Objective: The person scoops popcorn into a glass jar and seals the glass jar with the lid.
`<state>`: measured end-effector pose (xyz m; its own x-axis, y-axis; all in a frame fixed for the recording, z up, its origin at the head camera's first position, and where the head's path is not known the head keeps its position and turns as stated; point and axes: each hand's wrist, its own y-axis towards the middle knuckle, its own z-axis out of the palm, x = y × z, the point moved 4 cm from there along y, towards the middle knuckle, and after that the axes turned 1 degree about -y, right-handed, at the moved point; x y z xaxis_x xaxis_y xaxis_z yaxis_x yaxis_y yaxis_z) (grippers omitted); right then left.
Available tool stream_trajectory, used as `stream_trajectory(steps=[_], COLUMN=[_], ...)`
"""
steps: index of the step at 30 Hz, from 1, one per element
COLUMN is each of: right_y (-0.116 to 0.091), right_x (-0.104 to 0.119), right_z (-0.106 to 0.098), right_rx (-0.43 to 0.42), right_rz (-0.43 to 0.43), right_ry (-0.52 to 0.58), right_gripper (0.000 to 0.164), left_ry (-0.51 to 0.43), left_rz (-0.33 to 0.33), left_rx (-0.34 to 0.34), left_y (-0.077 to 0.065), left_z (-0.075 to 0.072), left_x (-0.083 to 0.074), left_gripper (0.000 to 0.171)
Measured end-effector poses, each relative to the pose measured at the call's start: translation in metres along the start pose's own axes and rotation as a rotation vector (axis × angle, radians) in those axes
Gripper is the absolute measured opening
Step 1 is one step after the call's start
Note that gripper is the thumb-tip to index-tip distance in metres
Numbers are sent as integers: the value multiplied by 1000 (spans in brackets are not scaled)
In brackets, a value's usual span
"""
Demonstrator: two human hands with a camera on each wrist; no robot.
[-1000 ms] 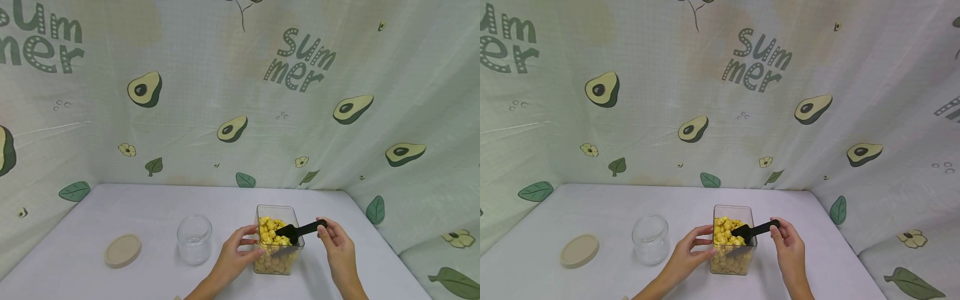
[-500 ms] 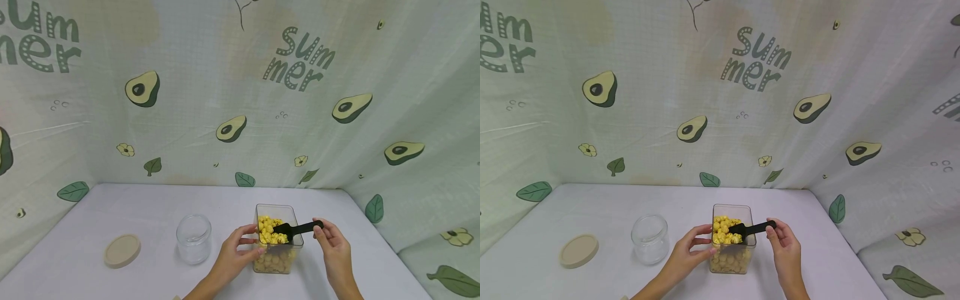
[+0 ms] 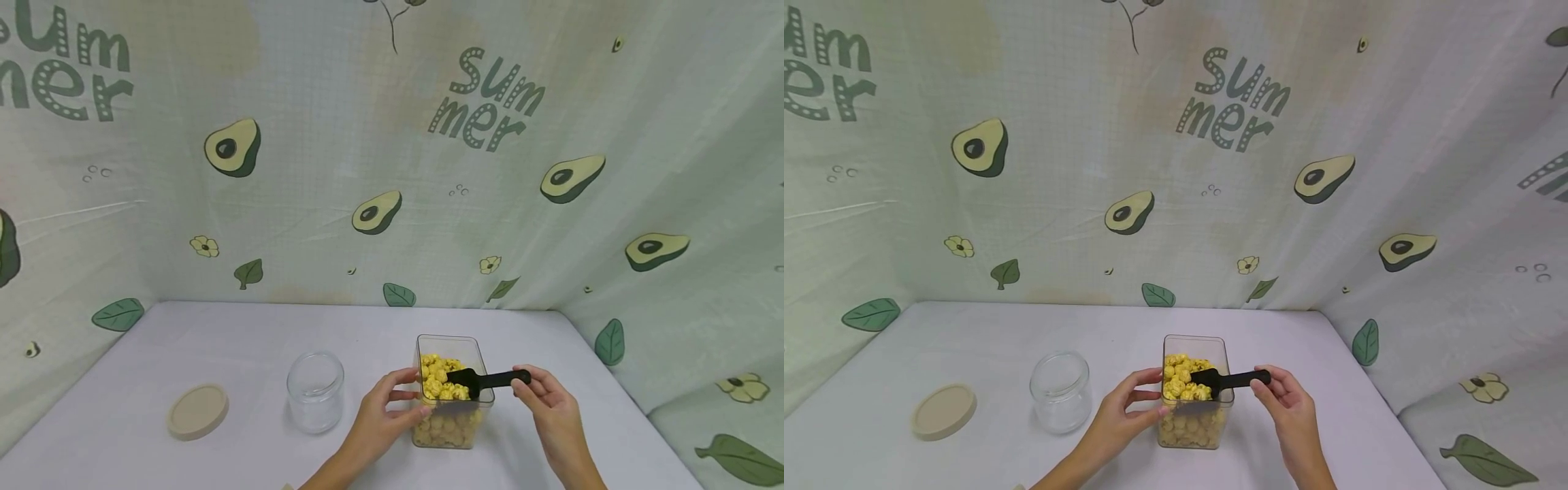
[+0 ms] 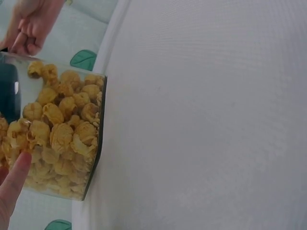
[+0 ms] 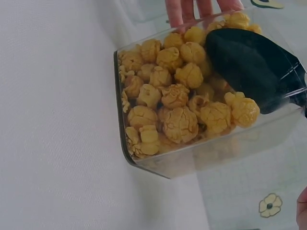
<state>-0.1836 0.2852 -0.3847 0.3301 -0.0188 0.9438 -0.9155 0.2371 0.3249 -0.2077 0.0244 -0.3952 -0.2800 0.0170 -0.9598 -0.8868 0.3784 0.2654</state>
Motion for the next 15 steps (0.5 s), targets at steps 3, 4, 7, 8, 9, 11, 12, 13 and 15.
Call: stream_trajectory(steps=[3, 4, 7, 8, 9, 11, 12, 13, 15], right_y=[-1, -1, -3, -3, -3, -4, -4, -4, -4], right_x=[7, 9, 15, 15, 15, 14, 14, 14, 13], right_z=[5, 7, 11, 12, 13, 16, 17, 18, 20], right_rx=[1, -2, -22, -29, -34, -43, -44, -43, -40], right_rz=[4, 2, 12, 18, 27, 44, 50, 51, 49], right_ry=[18, 24, 60, 63, 62, 52, 42, 29, 22], right_gripper=[20, 19, 20, 20, 19, 19, 18, 18, 18], left_ry=[1, 2, 0, -1, -1, -3, -3, -3, 0], left_rz=[-6, -7, -7, -8, -9, -11, -12, -13, -18], left_rx=[0, 0, -2, -3, -3, -1, 1, 2, 4], left_y=[0, 0, -1, -1, -1, 0, 0, 0, 0], left_z=[0, 0, 0, 0, 0, 0, 0, 0, 0], left_x=[0, 0, 0, 0, 0, 0, 0, 1, 1], left_gripper=[51, 51, 51, 51, 51, 51, 51, 51, 51])
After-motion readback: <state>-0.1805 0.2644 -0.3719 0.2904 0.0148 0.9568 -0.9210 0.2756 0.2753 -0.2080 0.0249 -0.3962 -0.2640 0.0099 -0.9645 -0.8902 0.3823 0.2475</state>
